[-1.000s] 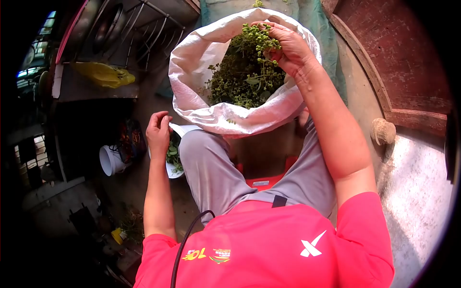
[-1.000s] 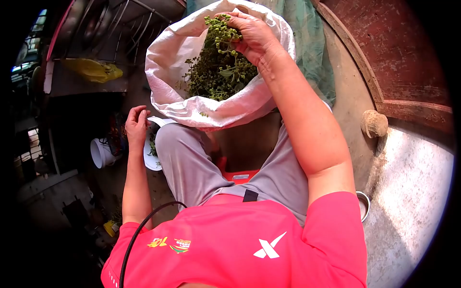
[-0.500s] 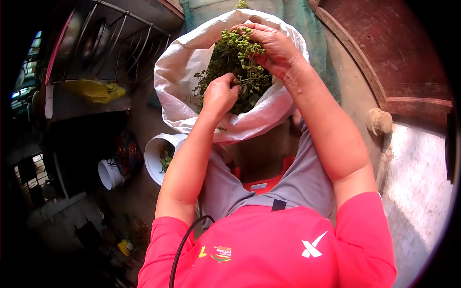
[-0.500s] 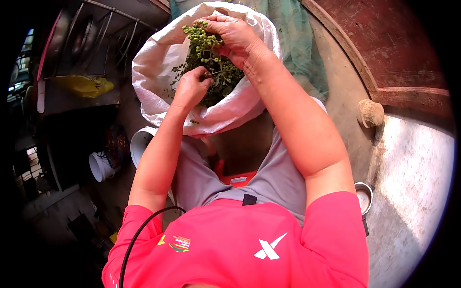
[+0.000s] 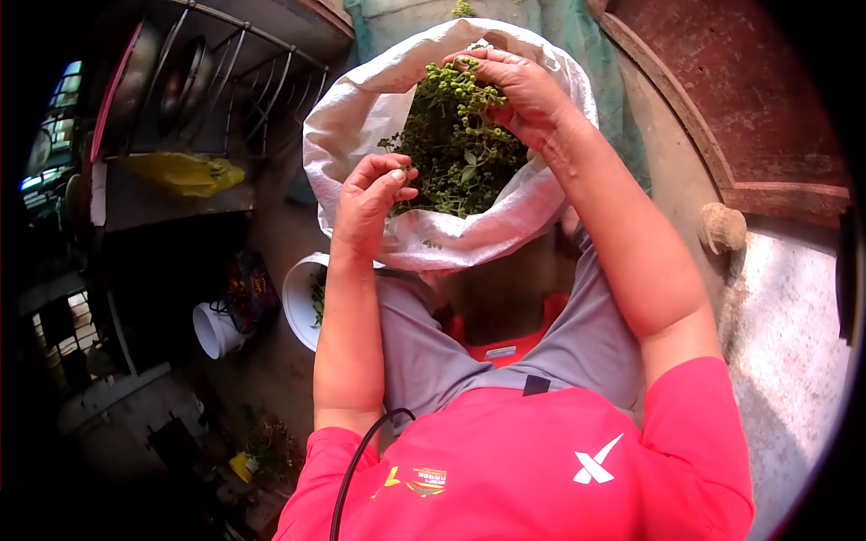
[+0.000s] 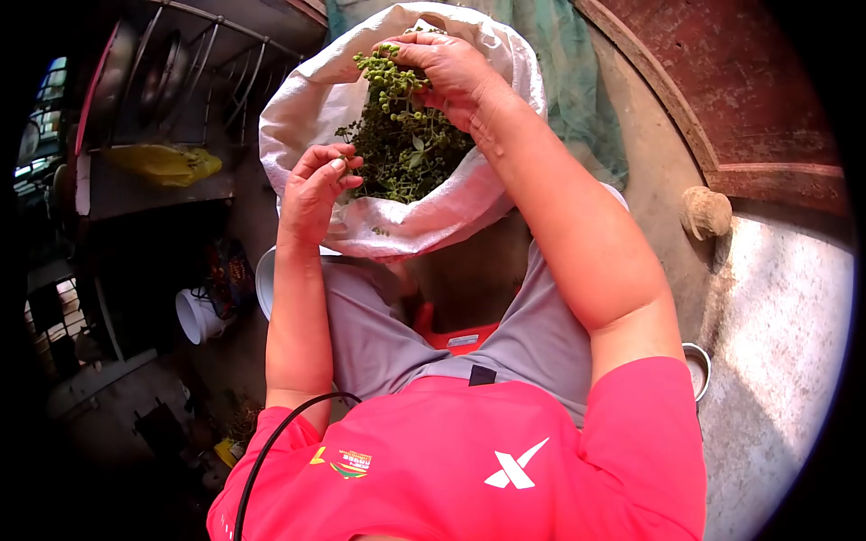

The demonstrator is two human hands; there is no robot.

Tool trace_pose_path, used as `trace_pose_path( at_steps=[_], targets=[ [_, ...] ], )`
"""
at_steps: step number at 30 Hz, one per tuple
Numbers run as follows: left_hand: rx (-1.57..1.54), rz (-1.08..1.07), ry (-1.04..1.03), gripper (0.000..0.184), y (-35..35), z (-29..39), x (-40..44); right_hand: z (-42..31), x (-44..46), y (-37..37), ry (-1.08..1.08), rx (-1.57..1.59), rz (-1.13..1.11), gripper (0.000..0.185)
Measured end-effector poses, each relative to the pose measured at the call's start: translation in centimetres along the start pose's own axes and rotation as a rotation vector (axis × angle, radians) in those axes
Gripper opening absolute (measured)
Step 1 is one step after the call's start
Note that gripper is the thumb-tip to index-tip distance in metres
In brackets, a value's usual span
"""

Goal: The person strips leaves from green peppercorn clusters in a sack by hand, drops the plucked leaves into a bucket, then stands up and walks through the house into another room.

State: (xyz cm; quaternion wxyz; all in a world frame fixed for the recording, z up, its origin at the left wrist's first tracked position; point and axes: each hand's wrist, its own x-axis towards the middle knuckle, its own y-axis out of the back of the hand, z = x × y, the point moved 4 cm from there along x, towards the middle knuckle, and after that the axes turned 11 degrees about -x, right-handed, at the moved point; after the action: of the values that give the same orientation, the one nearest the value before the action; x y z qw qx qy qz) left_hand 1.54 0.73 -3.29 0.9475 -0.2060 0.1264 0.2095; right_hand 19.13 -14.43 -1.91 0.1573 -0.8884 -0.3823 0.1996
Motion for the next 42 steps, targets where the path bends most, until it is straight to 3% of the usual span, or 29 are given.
trace_pose_path(
  at_steps=[1,5,9,11,13,15,17,21,29,42],
  targets=[
    [-0.034,-0.012,-0.072,0.007,0.1,0.4,-0.1,0.1,0.1,0.0,-0.002,0.003,-0.003,0.021],
    [-0.072,-0.027,0.010,0.010,-1.1,0.0,0.3,0.2,0.4,-0.1,0.002,-0.012,0.005,0.020],
    [0.188,-0.027,0.072,0.013,-3.3,-2.7,1.7,0.5,0.4,-0.6,-0.006,-0.010,-0.003,0.020],
    [0.448,-0.060,-0.006,0.016,-4.3,-3.9,2.7,0.5,0.4,-0.8,-0.006,-0.003,-0.012,0.020],
    [0.760,-0.036,-0.237,0.019,-5.8,-4.2,3.0,0.5,0.3,-0.8,-0.032,-0.032,0.018,0.019],
    [0.839,-0.032,-0.265,0.027,-6.7,-5.1,3.2,0.5,0.1,-0.7,-0.028,-0.026,0.022,0.019],
    [1.073,-0.014,-0.498,0.028,-7.3,-5.7,3.4,0.5,0.1,-0.8,-0.013,-0.027,0.027,0.019],
    [1.156,0.022,-0.506,0.021,-6.8,-5.5,4.1,0.5,-0.1,-0.4,-0.018,-0.028,0.029,0.021],
    [-0.055,0.193,-0.114,0.005,-2.1,-0.8,2.1,-0.3,-0.7,0.2,0.003,0.026,0.004,0.020],
    [-0.197,0.190,-0.235,0.007,1.2,1.3,2.5,1.3,-1.9,-2.0,-0.049,-0.131,-0.017,0.017]
  ],
)
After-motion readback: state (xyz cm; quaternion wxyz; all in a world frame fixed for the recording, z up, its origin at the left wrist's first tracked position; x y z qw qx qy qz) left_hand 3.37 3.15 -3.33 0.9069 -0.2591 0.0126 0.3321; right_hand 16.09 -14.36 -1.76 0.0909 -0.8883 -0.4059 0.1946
